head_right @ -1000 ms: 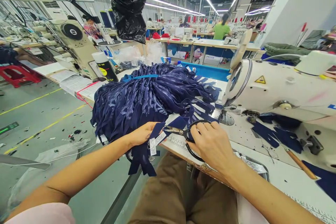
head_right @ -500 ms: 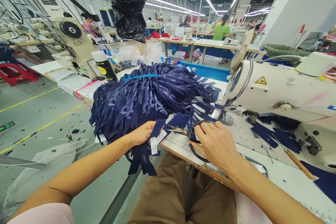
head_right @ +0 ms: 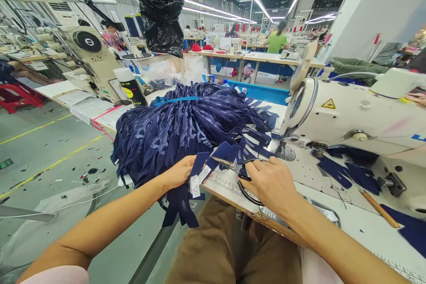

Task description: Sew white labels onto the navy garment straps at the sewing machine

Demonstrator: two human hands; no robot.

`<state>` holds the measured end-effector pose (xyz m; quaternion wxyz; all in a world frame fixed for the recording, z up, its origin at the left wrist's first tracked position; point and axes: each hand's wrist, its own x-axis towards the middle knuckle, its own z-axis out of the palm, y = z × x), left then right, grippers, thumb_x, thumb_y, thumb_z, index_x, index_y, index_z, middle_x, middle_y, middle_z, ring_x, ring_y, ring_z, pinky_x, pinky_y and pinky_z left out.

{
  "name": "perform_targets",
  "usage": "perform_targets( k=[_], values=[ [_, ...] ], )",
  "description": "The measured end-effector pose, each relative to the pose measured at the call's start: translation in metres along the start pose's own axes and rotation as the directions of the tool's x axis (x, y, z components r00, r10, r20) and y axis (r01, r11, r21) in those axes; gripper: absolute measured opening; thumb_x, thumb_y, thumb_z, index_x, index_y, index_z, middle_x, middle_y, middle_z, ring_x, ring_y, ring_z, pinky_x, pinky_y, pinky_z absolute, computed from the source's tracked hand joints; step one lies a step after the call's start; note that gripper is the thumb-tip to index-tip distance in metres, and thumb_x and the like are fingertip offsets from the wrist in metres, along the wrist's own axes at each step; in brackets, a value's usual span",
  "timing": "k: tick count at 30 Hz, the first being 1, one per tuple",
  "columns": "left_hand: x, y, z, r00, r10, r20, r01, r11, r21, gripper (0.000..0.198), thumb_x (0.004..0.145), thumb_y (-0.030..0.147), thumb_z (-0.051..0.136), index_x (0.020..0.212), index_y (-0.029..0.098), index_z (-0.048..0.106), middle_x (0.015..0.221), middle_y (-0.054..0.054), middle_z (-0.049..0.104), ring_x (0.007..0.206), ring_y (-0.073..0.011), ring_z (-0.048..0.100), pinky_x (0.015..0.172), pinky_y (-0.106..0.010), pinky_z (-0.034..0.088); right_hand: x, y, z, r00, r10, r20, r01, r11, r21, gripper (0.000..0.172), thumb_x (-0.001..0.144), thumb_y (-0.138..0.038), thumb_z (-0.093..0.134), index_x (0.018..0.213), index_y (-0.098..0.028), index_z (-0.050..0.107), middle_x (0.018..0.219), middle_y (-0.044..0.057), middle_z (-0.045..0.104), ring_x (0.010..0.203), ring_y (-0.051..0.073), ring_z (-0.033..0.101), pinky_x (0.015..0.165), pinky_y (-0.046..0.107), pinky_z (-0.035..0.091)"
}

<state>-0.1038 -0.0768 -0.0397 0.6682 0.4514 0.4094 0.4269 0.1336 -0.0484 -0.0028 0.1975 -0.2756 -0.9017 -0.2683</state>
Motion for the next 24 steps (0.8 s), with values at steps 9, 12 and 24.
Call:
perform_targets(
  k=[9, 12, 24],
  values=[
    [0.004, -0.001, 0.001, 0.999, 0.027, 0.022, -0.026, 0.999, -0.026, 0.03, 0.061, 0.036, 0.069, 0.073, 0.011, 0.062, 0.06, -0.002, 0.063, 0.049, -0.0086, 0.053, 0.05, -0.018, 0.041, 0.003, 0.001, -0.01, 0.997, -0.027, 0.069, 0.036, 0.992, -0.118, 0.028, 0.081, -0.039, 0.044, 0.068, -0.016, 0.054, 0.059, 0.003, 0.049, 0.057, 0.017, 0.043, 0.057, 0.03, 0.019],
    [0.003, 0.0, 0.002, 0.999, 0.042, 0.02, -0.042, 0.999, -0.015, 0.031, 0.06, 0.038, 0.069, 0.071, 0.011, 0.062, 0.058, -0.002, 0.062, 0.048, -0.0092, 0.053, 0.05, -0.018, 0.041, 0.009, -0.005, -0.007, 0.997, -0.02, 0.072, 0.028, 0.992, -0.121, 0.026, 0.08, -0.037, 0.047, 0.069, -0.015, 0.055, 0.058, 0.003, 0.049, 0.057, 0.017, 0.043, 0.057, 0.03, 0.019],
    [0.004, 0.0, 0.002, 0.998, 0.048, 0.032, -0.047, 0.999, -0.019, 0.033, 0.06, 0.038, 0.07, 0.078, 0.011, 0.062, 0.061, -0.002, 0.063, 0.05, -0.0089, 0.053, 0.051, -0.018, 0.04, 0.005, -0.002, -0.007, 0.998, -0.007, 0.063, 0.015, 0.991, -0.131, 0.029, 0.082, -0.039, 0.044, 0.071, -0.014, 0.056, 0.059, 0.004, 0.05, 0.058, 0.017, 0.043, 0.057, 0.03, 0.019]
  ],
)
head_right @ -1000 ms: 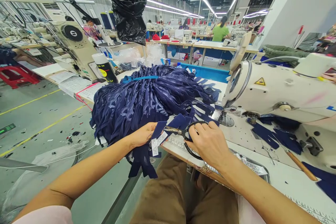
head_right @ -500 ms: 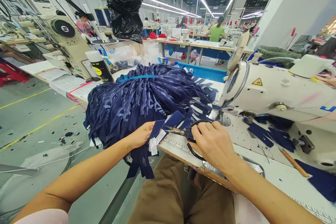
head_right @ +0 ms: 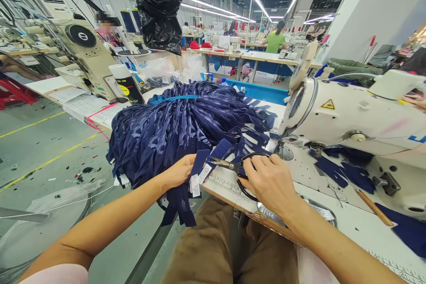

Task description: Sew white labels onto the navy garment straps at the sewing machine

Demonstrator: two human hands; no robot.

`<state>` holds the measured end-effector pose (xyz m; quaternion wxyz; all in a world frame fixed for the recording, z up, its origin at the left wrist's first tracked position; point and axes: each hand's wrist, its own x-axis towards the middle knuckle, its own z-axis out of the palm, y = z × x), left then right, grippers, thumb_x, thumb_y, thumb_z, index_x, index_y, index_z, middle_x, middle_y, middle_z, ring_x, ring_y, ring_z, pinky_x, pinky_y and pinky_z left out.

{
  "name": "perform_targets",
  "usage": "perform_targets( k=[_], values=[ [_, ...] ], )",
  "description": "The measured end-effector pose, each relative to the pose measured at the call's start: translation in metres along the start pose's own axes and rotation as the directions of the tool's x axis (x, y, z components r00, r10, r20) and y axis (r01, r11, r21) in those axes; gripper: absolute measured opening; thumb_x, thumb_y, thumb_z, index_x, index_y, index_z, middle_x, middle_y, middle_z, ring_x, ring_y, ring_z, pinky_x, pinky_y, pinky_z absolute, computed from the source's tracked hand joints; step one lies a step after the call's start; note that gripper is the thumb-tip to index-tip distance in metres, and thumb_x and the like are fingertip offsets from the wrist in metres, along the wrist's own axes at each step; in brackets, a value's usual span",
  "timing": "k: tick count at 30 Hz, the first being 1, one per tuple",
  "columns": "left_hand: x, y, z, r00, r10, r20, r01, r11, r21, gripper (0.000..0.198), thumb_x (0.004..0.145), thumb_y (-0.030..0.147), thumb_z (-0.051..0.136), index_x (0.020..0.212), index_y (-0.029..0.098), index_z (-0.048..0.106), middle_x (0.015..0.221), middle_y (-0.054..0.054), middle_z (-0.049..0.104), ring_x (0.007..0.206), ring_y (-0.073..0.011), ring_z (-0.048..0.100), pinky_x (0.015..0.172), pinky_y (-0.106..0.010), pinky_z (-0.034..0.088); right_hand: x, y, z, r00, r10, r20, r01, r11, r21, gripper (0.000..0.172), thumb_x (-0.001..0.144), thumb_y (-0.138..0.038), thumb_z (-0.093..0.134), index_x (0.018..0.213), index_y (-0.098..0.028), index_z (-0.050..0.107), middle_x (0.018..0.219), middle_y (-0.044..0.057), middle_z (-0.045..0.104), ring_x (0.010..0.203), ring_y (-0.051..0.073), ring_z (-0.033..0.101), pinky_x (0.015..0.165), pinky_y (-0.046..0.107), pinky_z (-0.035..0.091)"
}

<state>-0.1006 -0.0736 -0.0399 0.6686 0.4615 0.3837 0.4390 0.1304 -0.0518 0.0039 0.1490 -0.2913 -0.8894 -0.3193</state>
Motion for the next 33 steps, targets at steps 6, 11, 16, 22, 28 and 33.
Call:
perform_targets(
  k=[6, 11, 16, 22, 28, 33],
  values=[
    [-0.001, 0.001, 0.002, 1.0, -0.017, -0.003, 0.017, 1.0, 0.008, 0.029, 0.061, 0.036, 0.069, 0.073, 0.012, 0.059, 0.059, -0.001, 0.062, 0.05, -0.0086, 0.053, 0.052, -0.018, 0.04, 0.006, -0.008, 0.005, 0.999, 0.0, -0.035, 0.001, 0.999, 0.035, 0.029, 0.082, -0.036, 0.047, 0.062, -0.015, 0.052, 0.053, 0.002, 0.048, 0.052, 0.014, 0.042, 0.056, 0.029, 0.019],
    [-0.002, -0.001, 0.001, 0.998, -0.019, -0.057, 0.019, 1.0, -0.006, 0.027, 0.063, 0.035, 0.068, 0.068, 0.013, 0.051, 0.062, -0.001, 0.062, 0.052, -0.0091, 0.054, 0.053, -0.019, 0.039, -0.002, 0.0, 0.006, 0.997, 0.049, -0.055, -0.043, 0.993, 0.109, 0.034, 0.083, -0.038, 0.043, 0.057, -0.017, 0.048, 0.049, 0.0, 0.047, 0.048, 0.013, 0.041, 0.055, 0.029, 0.019],
    [-0.001, -0.002, 0.0, 0.998, 0.031, -0.057, -0.033, 0.999, -0.035, 0.031, 0.064, 0.039, 0.066, 0.071, 0.014, 0.05, 0.063, 0.0, 0.061, 0.055, -0.01, 0.054, 0.056, -0.021, 0.039, -0.014, 0.011, -0.002, 0.996, 0.062, 0.067, -0.069, 0.991, 0.118, 0.031, 0.08, -0.041, 0.044, 0.062, -0.018, 0.051, 0.057, 0.002, 0.052, 0.054, 0.016, 0.046, 0.057, 0.029, 0.021],
    [-0.002, -0.006, 0.005, 0.993, 0.076, -0.091, -0.076, 0.997, 0.013, 0.031, 0.064, 0.04, 0.066, 0.072, 0.013, 0.053, 0.064, 0.0, 0.059, 0.059, -0.0102, 0.053, 0.061, -0.022, 0.039, -0.012, 0.005, 0.001, 0.992, 0.065, 0.105, -0.074, 0.994, 0.078, 0.029, 0.081, -0.038, 0.044, 0.061, -0.017, 0.051, 0.054, 0.002, 0.052, 0.051, 0.016, 0.047, 0.055, 0.029, 0.022],
    [-0.008, 0.004, 0.017, 0.966, 0.199, -0.165, -0.194, 0.98, 0.044, 0.026, 0.066, 0.036, 0.065, 0.073, 0.013, 0.056, 0.069, 0.0, 0.058, 0.066, -0.01, 0.051, 0.067, -0.021, 0.039, -0.006, 0.007, 0.011, 0.848, 0.432, 0.308, -0.53, 0.709, 0.465, 0.036, 0.074, -0.048, 0.049, 0.052, -0.02, 0.042, 0.041, -0.003, 0.043, 0.04, 0.012, 0.037, 0.045, 0.026, 0.02],
    [-0.003, 0.022, 0.041, 0.947, 0.247, -0.205, -0.229, 0.968, 0.105, 0.023, 0.067, 0.035, 0.062, 0.071, 0.013, 0.057, 0.069, 0.0, 0.058, 0.064, -0.0097, 0.049, 0.065, -0.021, 0.038, 0.018, -0.002, 0.004, 0.752, 0.414, 0.513, -0.484, -0.182, 0.856, 0.031, 0.075, -0.048, 0.05, 0.067, -0.019, 0.047, 0.05, -0.003, 0.051, 0.05, 0.012, 0.047, 0.05, 0.024, 0.035]
  ],
)
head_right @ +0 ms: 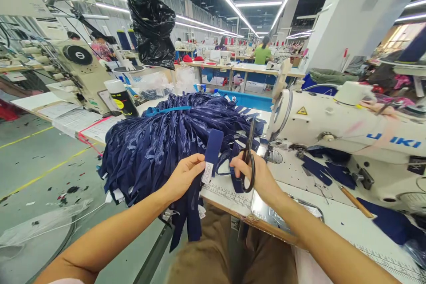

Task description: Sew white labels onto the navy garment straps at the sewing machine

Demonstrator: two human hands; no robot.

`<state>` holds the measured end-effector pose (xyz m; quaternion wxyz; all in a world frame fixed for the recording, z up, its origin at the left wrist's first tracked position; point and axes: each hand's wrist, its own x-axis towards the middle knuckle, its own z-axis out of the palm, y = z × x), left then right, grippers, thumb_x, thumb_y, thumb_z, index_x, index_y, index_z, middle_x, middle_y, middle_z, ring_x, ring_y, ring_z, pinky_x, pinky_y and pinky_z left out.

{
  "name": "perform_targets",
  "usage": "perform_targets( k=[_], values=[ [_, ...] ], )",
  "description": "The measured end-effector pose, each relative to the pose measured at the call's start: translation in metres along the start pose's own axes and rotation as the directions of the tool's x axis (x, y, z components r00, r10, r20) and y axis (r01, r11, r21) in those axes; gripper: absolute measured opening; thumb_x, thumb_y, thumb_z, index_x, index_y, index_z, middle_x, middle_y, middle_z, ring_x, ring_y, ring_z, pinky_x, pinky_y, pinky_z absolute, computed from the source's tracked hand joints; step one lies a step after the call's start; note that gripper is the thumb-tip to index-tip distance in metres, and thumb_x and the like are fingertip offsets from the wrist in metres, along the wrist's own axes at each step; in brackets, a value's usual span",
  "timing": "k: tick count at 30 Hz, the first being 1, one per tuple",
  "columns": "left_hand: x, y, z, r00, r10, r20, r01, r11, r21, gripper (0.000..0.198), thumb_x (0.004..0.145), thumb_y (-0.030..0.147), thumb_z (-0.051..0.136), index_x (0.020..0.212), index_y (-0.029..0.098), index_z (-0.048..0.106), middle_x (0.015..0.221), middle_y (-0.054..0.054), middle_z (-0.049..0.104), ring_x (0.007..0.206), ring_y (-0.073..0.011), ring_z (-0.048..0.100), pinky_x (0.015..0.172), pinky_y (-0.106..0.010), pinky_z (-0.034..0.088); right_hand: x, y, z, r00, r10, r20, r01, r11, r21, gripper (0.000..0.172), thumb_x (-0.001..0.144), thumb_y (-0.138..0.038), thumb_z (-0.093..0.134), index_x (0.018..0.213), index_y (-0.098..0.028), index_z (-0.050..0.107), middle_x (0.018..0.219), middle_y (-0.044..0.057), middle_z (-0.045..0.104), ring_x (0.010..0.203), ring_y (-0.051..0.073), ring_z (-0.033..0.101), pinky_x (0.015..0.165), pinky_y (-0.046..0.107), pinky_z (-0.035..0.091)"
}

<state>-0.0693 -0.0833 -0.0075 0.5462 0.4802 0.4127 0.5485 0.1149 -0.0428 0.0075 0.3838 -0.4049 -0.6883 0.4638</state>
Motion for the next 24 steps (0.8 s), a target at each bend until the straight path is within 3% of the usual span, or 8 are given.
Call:
perform_targets(
  k=[4, 7, 9, 11, 13, 16, 21, 24],
  values=[
    [0.007, 0.005, 0.015, 0.998, -0.001, 0.059, -0.002, 0.998, 0.057, 0.02, 0.069, 0.033, 0.06, 0.074, 0.013, 0.057, 0.066, 0.0, 0.057, 0.062, -0.0104, 0.049, 0.062, -0.021, 0.038, 0.009, -0.009, 0.021, 0.997, 0.045, 0.064, -0.062, 0.949, 0.31, 0.032, 0.069, -0.044, 0.058, 0.058, -0.018, 0.044, 0.042, -0.005, 0.045, 0.04, 0.008, 0.04, 0.041, 0.021, 0.029],
    [0.005, 0.005, 0.014, 0.996, 0.087, -0.015, -0.084, 0.986, 0.147, 0.016, 0.07, 0.03, 0.057, 0.077, 0.015, 0.054, 0.068, 0.0, 0.056, 0.064, -0.0112, 0.05, 0.062, -0.021, 0.038, 0.016, -0.007, 0.024, 0.992, 0.092, 0.082, -0.116, 0.923, 0.367, 0.034, 0.068, -0.042, 0.059, 0.05, -0.018, 0.042, 0.036, -0.004, 0.044, 0.033, 0.007, 0.037, 0.036, 0.021, 0.026],
    [0.001, 0.006, 0.01, 0.971, 0.216, -0.099, -0.177, 0.935, 0.307, 0.013, 0.073, 0.028, 0.054, 0.071, 0.016, 0.054, 0.067, 0.001, 0.054, 0.066, -0.0112, 0.048, 0.064, -0.021, 0.036, 0.019, -0.004, 0.02, 0.998, 0.058, 0.04, -0.069, 0.918, 0.389, 0.033, 0.069, -0.04, 0.059, 0.049, -0.018, 0.044, 0.037, -0.003, 0.047, 0.034, 0.008, 0.04, 0.038, 0.021, 0.028],
    [-0.004, 0.008, 0.005, 0.961, 0.26, -0.088, -0.195, 0.872, 0.449, 0.02, 0.076, 0.029, 0.049, 0.063, 0.015, 0.056, 0.063, 0.001, 0.05, 0.063, -0.0109, 0.045, 0.063, -0.021, 0.034, 0.022, 0.0, 0.016, 1.0, 0.025, 0.001, -0.023, 0.913, 0.407, 0.032, 0.069, -0.038, 0.059, 0.049, -0.017, 0.045, 0.038, -0.003, 0.049, 0.037, 0.009, 0.042, 0.04, 0.022, 0.03],
    [-0.006, 0.009, 0.003, 0.983, 0.185, -0.007, -0.159, 0.862, 0.482, 0.027, 0.077, 0.032, 0.046, 0.061, 0.014, 0.058, 0.06, 0.001, 0.049, 0.061, -0.0111, 0.042, 0.06, -0.021, 0.032, 0.023, 0.002, 0.013, 1.0, 0.01, -0.014, -0.004, 0.911, 0.412, 0.032, 0.07, -0.037, 0.059, 0.049, -0.017, 0.046, 0.038, -0.003, 0.05, 0.038, 0.009, 0.044, 0.042, 0.022, 0.032],
    [-0.003, 0.009, 0.005, 0.994, 0.032, 0.102, -0.07, 0.917, 0.393, 0.03, 0.076, 0.037, 0.047, 0.061, 0.013, 0.058, 0.058, 0.001, 0.047, 0.058, -0.0106, 0.039, 0.056, -0.021, 0.03, 0.022, 0.002, 0.014, 1.0, -0.009, -0.019, 0.016, 0.91, 0.414, 0.032, 0.07, -0.037, 0.06, 0.049, -0.017, 0.047, 0.038, -0.003, 0.05, 0.038, 0.009, 0.044, 0.042, 0.023, 0.032],
    [0.006, 0.007, 0.014, 0.982, -0.134, 0.136, 0.106, 0.975, 0.198, 0.026, 0.067, 0.039, 0.058, 0.067, 0.013, 0.058, 0.057, 0.003, 0.047, 0.055, -0.0087, 0.037, 0.054, -0.02, 0.029, 0.02, -0.001, 0.017, 0.999, -0.02, -0.039, 0.033, 0.926, 0.377, 0.029, 0.067, -0.037, 0.063, 0.053, -0.017, 0.047, 0.04, -0.004, 0.05, 0.038, 0.009, 0.045, 0.042, 0.023, 0.032],
    [0.006, 0.005, 0.017, 0.982, -0.133, 0.137, 0.106, 0.977, 0.186, 0.028, 0.067, 0.04, 0.058, 0.063, 0.013, 0.057, 0.054, 0.003, 0.044, 0.052, -0.0078, 0.036, 0.052, -0.02, 0.027, 0.02, 0.001, 0.016, 0.999, -0.011, -0.043, 0.026, 0.929, 0.368, 0.03, 0.066, -0.038, 0.063, 0.053, -0.017, 0.046, 0.04, -0.003, 0.051, 0.038, 0.009, 0.044, 0.042, 0.023, 0.032]
  ],
)
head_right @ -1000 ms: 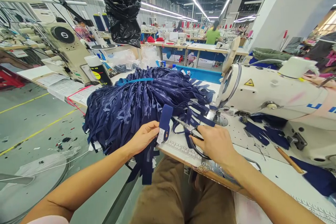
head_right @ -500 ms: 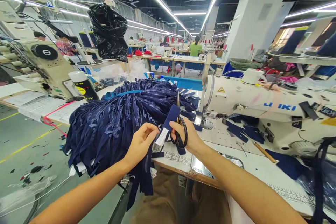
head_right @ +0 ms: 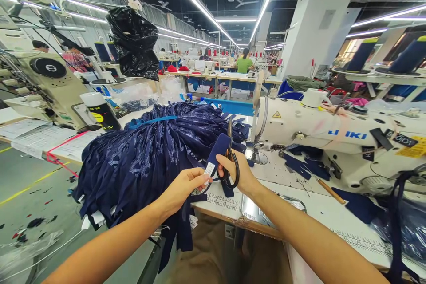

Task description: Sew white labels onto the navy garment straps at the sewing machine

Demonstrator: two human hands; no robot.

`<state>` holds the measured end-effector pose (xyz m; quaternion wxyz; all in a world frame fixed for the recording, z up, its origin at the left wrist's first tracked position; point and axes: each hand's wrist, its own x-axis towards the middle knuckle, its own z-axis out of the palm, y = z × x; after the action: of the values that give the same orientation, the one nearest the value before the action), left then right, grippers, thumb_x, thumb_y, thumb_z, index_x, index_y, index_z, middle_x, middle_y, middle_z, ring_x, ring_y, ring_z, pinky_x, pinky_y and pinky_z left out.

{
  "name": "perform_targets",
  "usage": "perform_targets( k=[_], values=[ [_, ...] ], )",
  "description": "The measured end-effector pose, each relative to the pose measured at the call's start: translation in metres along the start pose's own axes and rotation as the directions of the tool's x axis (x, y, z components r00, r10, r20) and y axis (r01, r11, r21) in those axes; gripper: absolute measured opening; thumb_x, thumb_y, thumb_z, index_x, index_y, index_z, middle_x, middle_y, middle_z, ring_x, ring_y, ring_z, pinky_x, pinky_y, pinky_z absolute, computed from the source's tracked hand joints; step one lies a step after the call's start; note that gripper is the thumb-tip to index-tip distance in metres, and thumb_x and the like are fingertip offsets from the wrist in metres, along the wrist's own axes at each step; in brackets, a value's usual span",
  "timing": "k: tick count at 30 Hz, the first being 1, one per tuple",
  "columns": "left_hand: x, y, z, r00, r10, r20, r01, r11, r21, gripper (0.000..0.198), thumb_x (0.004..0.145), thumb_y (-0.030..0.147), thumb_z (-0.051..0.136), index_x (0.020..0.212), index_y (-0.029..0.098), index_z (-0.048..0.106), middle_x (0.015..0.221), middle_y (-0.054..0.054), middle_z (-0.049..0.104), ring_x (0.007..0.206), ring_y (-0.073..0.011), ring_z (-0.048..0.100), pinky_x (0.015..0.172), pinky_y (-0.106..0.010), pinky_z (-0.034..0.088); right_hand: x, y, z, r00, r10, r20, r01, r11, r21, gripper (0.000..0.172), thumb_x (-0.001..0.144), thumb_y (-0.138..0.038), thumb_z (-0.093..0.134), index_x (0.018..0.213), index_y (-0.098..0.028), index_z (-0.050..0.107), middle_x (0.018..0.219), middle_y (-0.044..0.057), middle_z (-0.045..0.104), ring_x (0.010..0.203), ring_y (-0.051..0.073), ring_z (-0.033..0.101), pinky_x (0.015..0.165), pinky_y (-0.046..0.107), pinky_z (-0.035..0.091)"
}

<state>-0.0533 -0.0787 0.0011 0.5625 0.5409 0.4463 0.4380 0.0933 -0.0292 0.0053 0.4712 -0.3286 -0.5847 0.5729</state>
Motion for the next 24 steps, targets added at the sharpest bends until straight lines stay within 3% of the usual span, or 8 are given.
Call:
perform_targets(
  k=[6, 14, 17, 20, 22, 24],
  values=[
    [-0.001, -0.003, -0.002, 0.984, 0.174, -0.023, -0.163, 0.953, 0.255, 0.027, 0.074, 0.036, 0.05, 0.058, 0.014, 0.049, 0.051, 0.005, 0.037, 0.049, -0.0068, 0.03, 0.05, -0.021, 0.024, -0.002, 0.002, 0.003, 0.996, 0.062, -0.07, -0.057, 0.995, 0.076, 0.032, 0.071, -0.036, 0.057, 0.048, -0.017, 0.046, 0.036, -0.003, 0.048, 0.036, 0.008, 0.042, 0.041, 0.022, 0.031],
    [-0.007, 0.015, -0.018, 0.944, 0.321, 0.081, -0.298, 0.717, 0.63, 0.03, 0.081, 0.032, 0.041, 0.056, 0.015, 0.04, 0.055, 0.004, 0.036, 0.054, -0.0085, 0.032, 0.054, -0.021, 0.027, -0.01, -0.009, 0.02, 0.988, 0.011, -0.152, 0.015, 0.985, 0.171, 0.027, 0.07, -0.032, 0.058, 0.052, -0.018, 0.043, 0.04, -0.006, 0.045, 0.035, 0.007, 0.041, 0.038, 0.02, 0.028],
    [-0.017, 0.019, -0.029, 0.918, 0.363, 0.157, -0.362, 0.612, 0.703, 0.029, 0.082, 0.029, 0.04, 0.057, 0.015, 0.043, 0.059, 0.002, 0.042, 0.06, -0.01, 0.038, 0.061, -0.023, 0.032, -0.017, -0.017, 0.014, 1.0, -0.011, 0.002, 0.011, 1.0, 0.012, 0.029, 0.073, -0.034, 0.054, 0.052, -0.018, 0.043, 0.04, -0.004, 0.046, 0.038, 0.008, 0.042, 0.04, 0.021, 0.029],
    [-0.031, 0.022, -0.045, 0.87, 0.33, 0.366, -0.493, 0.593, 0.637, 0.029, 0.082, 0.032, 0.041, 0.06, 0.015, 0.05, 0.087, -0.006, 0.054, 0.084, -0.0154, 0.047, 0.076, -0.026, 0.035, -0.027, -0.031, -0.007, 0.979, 0.006, 0.206, 0.05, 0.963, -0.264, 0.027, 0.076, -0.034, 0.051, 0.055, -0.018, 0.044, 0.042, -0.004, 0.046, 0.042, 0.008, 0.04, 0.044, 0.021, 0.031],
    [-0.038, 0.026, -0.053, 0.812, 0.29, 0.507, -0.561, 0.63, 0.537, 0.034, 0.081, 0.039, 0.039, 0.058, 0.016, 0.05, 0.087, -0.008, 0.058, 0.087, -0.0175, 0.049, 0.081, -0.029, 0.035, -0.032, -0.04, -0.024, 0.985, 0.01, 0.175, 0.064, 0.909, -0.412, 0.024, 0.077, -0.033, 0.048, 0.059, -0.018, 0.044, 0.043, -0.006, 0.042, 0.042, 0.008, 0.037, 0.045, 0.021, 0.029],
    [-0.039, 0.031, -0.054, 0.802, 0.272, 0.532, -0.565, 0.635, 0.527, 0.04, 0.082, 0.042, 0.034, 0.055, 0.016, 0.047, 0.069, -0.005, 0.059, 0.073, -0.0158, 0.051, 0.075, -0.029, 0.038, -0.035, -0.045, -0.042, 0.996, -0.006, 0.086, 0.052, 0.838, -0.543, 0.023, 0.077, -0.034, 0.047, 0.061, -0.019, 0.043, 0.045, -0.007, 0.038, 0.043, 0.007, 0.033, 0.044, 0.021, 0.027]
  ],
)
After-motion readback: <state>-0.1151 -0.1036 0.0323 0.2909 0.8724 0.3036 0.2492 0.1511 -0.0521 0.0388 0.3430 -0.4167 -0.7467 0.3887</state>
